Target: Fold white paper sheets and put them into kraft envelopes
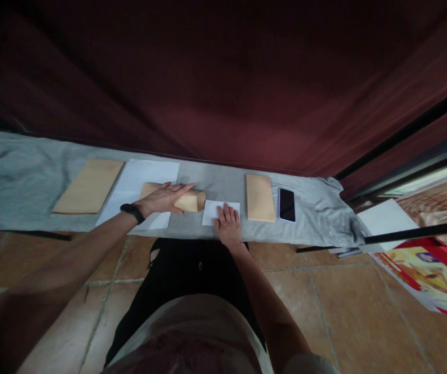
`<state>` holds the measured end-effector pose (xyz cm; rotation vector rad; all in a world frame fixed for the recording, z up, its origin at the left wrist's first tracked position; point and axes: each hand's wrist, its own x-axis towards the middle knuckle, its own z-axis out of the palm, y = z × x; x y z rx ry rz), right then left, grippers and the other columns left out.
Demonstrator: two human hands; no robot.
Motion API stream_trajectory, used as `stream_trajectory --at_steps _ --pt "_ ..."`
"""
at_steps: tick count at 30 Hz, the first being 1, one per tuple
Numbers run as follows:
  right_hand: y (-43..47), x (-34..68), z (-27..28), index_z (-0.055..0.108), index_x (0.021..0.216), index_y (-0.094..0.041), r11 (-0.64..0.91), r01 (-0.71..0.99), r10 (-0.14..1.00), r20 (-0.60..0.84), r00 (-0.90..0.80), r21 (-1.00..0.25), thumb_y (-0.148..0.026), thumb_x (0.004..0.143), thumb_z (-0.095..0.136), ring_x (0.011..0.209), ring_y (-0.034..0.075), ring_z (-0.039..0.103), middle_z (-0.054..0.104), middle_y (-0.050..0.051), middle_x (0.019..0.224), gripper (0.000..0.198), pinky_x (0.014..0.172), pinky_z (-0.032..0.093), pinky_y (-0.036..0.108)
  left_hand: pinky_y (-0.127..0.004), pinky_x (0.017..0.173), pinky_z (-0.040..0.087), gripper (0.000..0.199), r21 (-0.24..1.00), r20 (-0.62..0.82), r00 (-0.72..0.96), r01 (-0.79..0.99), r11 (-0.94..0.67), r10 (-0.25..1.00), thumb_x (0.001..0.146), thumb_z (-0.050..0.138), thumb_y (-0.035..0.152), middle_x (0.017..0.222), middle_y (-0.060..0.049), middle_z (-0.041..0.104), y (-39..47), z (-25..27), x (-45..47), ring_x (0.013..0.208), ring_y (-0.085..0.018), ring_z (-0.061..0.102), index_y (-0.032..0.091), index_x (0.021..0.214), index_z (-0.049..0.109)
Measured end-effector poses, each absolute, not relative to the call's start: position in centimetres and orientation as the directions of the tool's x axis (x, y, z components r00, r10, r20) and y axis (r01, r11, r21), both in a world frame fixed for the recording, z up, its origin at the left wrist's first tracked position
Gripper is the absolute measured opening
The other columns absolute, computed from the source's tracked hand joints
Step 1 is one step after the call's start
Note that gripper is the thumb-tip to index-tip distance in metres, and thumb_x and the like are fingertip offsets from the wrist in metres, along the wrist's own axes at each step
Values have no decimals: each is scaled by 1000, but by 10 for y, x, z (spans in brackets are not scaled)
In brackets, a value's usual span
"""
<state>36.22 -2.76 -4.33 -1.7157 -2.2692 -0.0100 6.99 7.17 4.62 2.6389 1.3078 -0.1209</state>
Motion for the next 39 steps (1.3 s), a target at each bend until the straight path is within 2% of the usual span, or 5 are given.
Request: stream_trajectory --at_steps 9,15,27,33,39 --pt "-25 356 -47 43 156 -17 331 931 914 299 -276 -153 -37 108 38 148 33 38 39 16 162 53 121 25 57 -58 123 11 103 -41 -38 602 797 -603 798 81 77 34 157 -21 43 43 45 83 148 -35 35 22 163 16" --pt "-32 359 -53 44 156 -19 341 934 899 326 -291 -108 -40 108 38 146 32 41 39 18 162 52 119 28 55 -61 123 9 105 -129 9 579 810 -573 816 79 80 32 157 -24 42 34 40 90 147 -39 37 21 164 18" --pt "-35 388 -57 45 153 -11 285 952 891 397 -220 -111 -42 107 38 144 34 43 43 23 158 55 115 36 55 -63 122 9 107 23 -100 540 841 -540 836 78 80 34 161 -23 37 47 41 80 150 -36 32 26 163 16" --pt "-32 373 -49 47 153 -14 213 966 944 285 -164 -148 -38 105 45 147 33 40 41 20 160 53 120 29 56 -65 121 9 115 133 -225 510 860 -493 830 74 78 47 159 -20 42 65 47 79 147 -35 39 29 164 9" --pt "-34 370 -43 46 154 -17 190 965 957 253 -142 -180 -41 105 46 147 32 40 40 18 162 54 121 30 53 -64 122 11 119 112 -257 467 884 -454 846 71 77 61 165 -22 31 73 53 76 153 -37 29 28 164 10"
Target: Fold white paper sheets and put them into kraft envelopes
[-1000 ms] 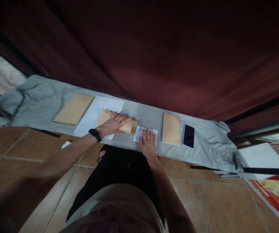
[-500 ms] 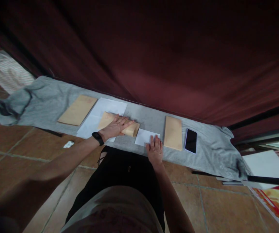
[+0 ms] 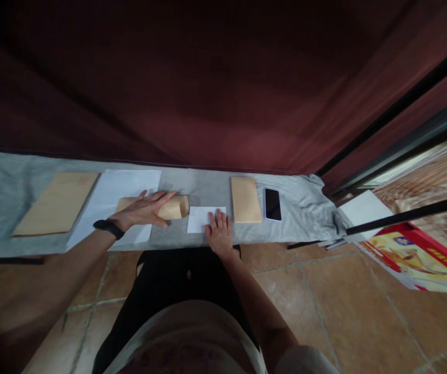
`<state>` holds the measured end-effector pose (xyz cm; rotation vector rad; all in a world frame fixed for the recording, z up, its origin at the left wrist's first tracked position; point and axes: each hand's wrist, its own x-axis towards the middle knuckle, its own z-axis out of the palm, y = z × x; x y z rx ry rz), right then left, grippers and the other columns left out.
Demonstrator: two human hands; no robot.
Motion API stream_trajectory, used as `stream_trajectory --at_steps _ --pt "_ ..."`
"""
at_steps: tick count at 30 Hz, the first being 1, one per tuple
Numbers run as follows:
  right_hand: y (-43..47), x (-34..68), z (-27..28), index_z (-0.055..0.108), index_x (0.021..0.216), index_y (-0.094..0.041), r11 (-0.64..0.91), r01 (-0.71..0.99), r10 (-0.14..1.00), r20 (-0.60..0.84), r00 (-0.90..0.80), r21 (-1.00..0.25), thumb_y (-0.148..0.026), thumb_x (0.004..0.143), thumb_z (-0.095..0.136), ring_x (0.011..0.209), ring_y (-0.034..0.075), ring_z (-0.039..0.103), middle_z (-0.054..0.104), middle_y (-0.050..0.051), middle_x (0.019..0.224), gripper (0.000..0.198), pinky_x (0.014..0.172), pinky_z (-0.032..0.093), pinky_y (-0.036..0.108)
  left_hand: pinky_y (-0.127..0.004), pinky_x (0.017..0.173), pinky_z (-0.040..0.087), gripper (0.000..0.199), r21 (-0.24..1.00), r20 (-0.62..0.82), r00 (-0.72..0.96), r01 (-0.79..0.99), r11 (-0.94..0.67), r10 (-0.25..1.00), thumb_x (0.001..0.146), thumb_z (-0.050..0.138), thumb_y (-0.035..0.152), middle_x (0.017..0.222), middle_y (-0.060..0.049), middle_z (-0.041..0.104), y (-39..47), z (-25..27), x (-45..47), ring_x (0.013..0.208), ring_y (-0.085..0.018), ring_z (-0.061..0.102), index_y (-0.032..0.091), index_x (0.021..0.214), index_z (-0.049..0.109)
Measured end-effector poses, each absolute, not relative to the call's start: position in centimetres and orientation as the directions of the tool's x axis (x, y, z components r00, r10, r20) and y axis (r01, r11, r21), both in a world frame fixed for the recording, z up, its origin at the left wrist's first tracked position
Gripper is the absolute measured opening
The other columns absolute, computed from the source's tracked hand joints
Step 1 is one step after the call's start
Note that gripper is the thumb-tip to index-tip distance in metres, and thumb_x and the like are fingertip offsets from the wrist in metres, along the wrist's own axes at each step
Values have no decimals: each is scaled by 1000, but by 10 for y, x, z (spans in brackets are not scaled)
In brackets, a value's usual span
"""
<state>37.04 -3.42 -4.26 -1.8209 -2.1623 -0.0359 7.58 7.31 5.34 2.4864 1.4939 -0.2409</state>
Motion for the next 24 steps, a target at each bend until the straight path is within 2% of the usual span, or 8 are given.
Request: stream_trajectory --at_steps 3,6,8,10,12,17,24 --pt "-35 371 -37 46 153 -16 198 959 955 262 -142 -201 -39 106 44 147 32 41 41 18 161 53 121 30 53 -62 124 10 105 113 -81 502 863 -492 861 82 68 63 169 -19 23 54 58 89 157 -36 20 25 164 15" --pt "-32 368 -33 44 155 -16 215 950 955 251 -156 -225 -35 107 41 148 31 39 40 16 162 52 122 28 54 -48 128 17 80 191 109 588 779 -598 801 99 47 54 168 -17 26 13 49 126 158 -28 19 16 163 20" --pt "-29 364 -33 42 156 -16 232 943 959 221 -180 -238 -33 106 40 150 30 37 39 14 163 53 123 27 53 -42 127 25 70 265 120 644 713 -649 756 102 39 50 166 -15 33 -18 34 158 156 -24 26 15 162 25" --pt "-27 361 -35 42 156 -16 242 939 964 173 -203 -244 -29 105 41 151 29 35 37 13 164 53 124 27 51 -42 126 28 69 308 121 607 729 -611 785 104 35 49 165 -17 33 -40 14 188 155 -25 28 11 161 26" --pt "-26 360 -38 42 156 -16 255 936 964 139 -227 -243 -25 104 42 152 28 34 35 13 165 54 124 28 49 -46 127 26 71 322 130 550 764 -560 825 103 35 50 166 -19 31 -50 -4 209 156 -27 25 9 160 26" --pt "-28 364 -42 40 157 -16 239 942 963 185 -198 -235 -30 106 40 152 26 34 34 13 165 53 124 28 47 -49 127 25 75 312 115 409 850 -424 905 102 35 52 164 -21 32 -42 -27 222 156 -29 22 6 160 25" --pt "-36 380 -41 37 158 -10 185 958 967 216 -137 -219 -38 108 40 151 28 36 38 16 163 57 123 31 46 -50 127 23 76 258 145 359 886 -385 922 102 35 52 164 -22 30 -49 -33 207 156 -30 22 6 161 25"
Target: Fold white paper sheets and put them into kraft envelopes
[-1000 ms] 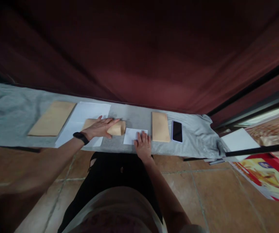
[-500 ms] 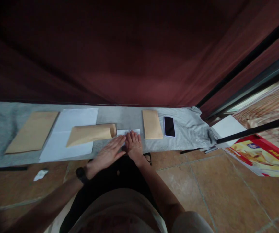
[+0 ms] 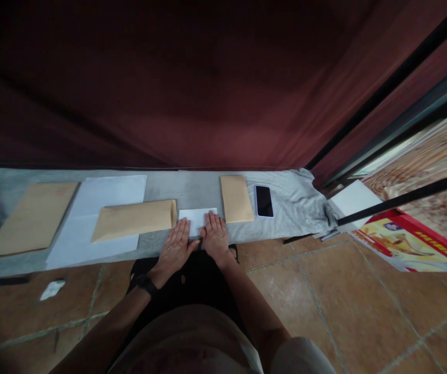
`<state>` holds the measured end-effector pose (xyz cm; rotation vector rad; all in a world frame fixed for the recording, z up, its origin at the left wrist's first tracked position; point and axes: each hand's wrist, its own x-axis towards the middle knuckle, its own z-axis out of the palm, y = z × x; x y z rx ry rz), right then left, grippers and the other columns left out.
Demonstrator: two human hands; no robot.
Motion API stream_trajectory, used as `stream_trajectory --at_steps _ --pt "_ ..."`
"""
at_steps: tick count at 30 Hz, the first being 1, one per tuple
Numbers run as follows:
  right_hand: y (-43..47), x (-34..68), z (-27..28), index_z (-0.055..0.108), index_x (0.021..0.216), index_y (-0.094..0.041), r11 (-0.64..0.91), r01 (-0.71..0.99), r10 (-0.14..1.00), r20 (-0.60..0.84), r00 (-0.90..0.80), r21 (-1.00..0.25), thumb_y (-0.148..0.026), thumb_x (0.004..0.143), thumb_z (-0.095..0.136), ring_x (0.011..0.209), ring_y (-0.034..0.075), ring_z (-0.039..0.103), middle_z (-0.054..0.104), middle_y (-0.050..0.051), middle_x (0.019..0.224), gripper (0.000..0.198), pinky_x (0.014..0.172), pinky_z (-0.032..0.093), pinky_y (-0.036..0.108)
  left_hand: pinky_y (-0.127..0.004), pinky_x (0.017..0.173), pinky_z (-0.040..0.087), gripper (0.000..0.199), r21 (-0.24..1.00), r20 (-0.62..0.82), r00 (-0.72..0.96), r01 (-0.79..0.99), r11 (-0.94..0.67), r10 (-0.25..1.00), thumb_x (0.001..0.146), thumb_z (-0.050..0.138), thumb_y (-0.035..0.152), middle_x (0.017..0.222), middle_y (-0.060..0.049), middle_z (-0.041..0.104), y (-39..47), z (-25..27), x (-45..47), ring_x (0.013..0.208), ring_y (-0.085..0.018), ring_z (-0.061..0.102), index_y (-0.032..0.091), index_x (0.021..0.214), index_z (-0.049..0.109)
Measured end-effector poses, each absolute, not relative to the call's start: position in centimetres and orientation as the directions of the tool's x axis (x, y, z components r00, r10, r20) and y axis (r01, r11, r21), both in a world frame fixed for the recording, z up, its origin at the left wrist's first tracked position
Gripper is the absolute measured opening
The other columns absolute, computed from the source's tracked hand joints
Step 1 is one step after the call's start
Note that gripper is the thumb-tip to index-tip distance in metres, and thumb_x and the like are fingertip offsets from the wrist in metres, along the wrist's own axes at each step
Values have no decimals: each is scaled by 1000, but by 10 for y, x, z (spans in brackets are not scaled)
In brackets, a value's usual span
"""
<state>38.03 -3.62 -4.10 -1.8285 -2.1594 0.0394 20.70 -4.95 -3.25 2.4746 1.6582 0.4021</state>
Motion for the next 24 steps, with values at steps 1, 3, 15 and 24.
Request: stream_trajectory --at_steps 1,3,15,24 --pt "-39 382 -41 37 158 -9 178 960 967 221 -129 -218 -39 108 40 151 28 36 38 16 162 58 123 31 47 -50 127 24 76 260 144 351 889 -378 925 102 35 52 164 -21 30 -52 -32 205 155 -30 23 7 161 24" --pt "-44 386 -42 36 158 -8 171 960 966 231 -119 -221 -40 108 40 151 29 36 38 16 162 59 122 32 47 -52 126 26 74 270 146 328 894 -357 933 102 35 50 164 -21 31 -55 -31 204 155 -30 26 9 162 22" --pt "-18 379 -27 44 154 -9 213 925 970 183 -161 -315 -18 104 34 151 23 36 43 14 160 51 123 32 42 -49 126 28 65 431 76 304 849 -306 950 106 20 42 163 -21 35 -3 -26 254 155 -27 25 5 158 32" --pt "-24 374 -42 39 156 -8 189 950 964 233 -131 -247 -33 107 41 151 28 36 41 18 161 55 123 29 46 -56 125 27 74 305 130 251 911 -280 959 102 32 50 163 -25 30 -15 -35 244 156 -34 21 0 157 30"
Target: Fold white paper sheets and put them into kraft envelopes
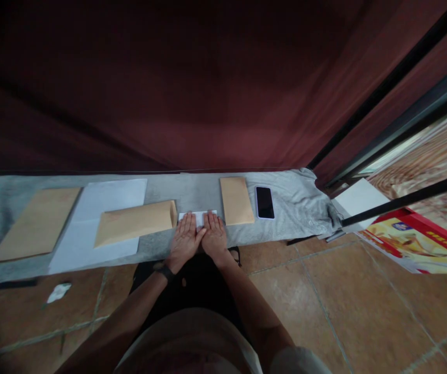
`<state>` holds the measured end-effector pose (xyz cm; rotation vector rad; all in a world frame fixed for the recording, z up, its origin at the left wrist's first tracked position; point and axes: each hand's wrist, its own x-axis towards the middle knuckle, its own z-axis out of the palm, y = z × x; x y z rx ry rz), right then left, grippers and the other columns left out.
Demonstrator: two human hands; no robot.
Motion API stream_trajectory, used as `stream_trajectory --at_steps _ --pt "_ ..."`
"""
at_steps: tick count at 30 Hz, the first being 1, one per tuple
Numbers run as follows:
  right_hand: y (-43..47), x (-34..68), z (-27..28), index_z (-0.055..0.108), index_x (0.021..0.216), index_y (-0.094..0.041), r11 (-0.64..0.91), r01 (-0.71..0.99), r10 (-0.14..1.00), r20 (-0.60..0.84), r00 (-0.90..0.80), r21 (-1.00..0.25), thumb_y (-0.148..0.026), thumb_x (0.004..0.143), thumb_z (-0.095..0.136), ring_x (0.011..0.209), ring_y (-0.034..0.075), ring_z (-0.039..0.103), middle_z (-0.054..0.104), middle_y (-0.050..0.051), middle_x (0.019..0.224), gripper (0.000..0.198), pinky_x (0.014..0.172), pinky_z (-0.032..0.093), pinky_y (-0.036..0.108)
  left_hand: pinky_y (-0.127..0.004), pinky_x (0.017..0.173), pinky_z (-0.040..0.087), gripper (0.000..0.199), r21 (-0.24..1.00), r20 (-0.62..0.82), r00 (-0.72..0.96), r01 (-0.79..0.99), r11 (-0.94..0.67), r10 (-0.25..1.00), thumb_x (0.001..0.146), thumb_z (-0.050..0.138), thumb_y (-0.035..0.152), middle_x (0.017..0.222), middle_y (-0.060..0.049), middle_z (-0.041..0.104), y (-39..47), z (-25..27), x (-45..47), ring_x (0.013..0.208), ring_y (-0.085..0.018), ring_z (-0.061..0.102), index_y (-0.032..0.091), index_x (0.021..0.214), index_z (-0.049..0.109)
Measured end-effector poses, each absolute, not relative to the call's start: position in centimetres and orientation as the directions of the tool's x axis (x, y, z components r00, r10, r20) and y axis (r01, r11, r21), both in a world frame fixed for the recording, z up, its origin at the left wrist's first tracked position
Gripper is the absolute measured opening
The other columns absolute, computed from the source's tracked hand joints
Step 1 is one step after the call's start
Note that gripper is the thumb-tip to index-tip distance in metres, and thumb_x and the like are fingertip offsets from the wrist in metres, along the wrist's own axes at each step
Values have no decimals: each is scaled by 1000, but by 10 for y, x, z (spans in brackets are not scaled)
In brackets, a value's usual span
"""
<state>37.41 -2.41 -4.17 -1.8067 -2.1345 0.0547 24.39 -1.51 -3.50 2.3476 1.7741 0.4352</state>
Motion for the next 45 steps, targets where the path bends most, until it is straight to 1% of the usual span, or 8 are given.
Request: stream_trajectory --at_steps 12,18,22,26,30,37,42,45 --pt "-59 388 -45 36 157 -5 161 964 954 285 -97 -211 -40 107 40 150 30 37 41 19 161 61 123 30 46 -55 124 30 79 249 207 270 915 -317 940 101 36 56 163 -24 33 -55 -37 210 153 -34 30 7 161 25" --pt "-69 396 -45 38 156 -5 170 962 958 264 -111 -212 -39 105 44 150 29 36 41 19 160 61 123 29 46 -55 121 34 70 190 275 354 891 -411 894 103 35 48 159 -27 40 -68 -47 189 150 -35 36 1 154 37" --pt "-63 395 -39 41 154 -5 234 947 954 239 -180 -220 -34 104 46 151 29 36 40 18 161 58 124 28 46 -51 119 38 55 120 188 384 904 -409 904 103 37 34 154 -26 48 -64 -40 187 145 -35 44 2 146 49" --pt "-48 395 -25 52 147 -6 314 931 946 152 -288 -187 -27 98 52 145 29 45 47 20 156 53 122 32 43 -47 116 43 45 11 47 423 906 -424 905 99 42 16 148 -27 53 -53 -22 194 142 -33 49 2 139 56" --pt "-33 400 -9 56 142 -7 384 917 923 50 -380 -111 -21 95 55 136 30 54 52 21 152 50 114 42 42 -43 105 52 52 -58 -58 454 887 -457 889 90 41 -3 141 -25 59 -42 0 204 132 -30 58 8 139 55" --pt "-25 407 9 62 134 -17 423 898 905 -2 -426 -120 -8 94 51 123 27 64 57 17 148 42 105 49 40 -41 91 56 48 -18 -49 457 888 -459 888 87 42 -5 123 -22 66 -35 16 211 116 -29 65 10 129 59" --pt "-26 415 34 72 113 -18 397 895 916 24 -401 -200 -10 98 48 105 22 71 75 11 116 30 93 51 29 -36 93 52 40 65 -7 432 900 -431 902 93 42 4 119 -16 69 -39 21 200 111 -25 66 15 126 61" --pt "-26 423 55 72 113 -22 366 890 931 105 -350 -271 -19 102 46 103 20 71 76 8 112 28 90 51 28 -33 86 51 27 218 75 335 914 -343 939 98 43 17 106 -12 71 -42 31 188 99 -23 68 18 115 65"
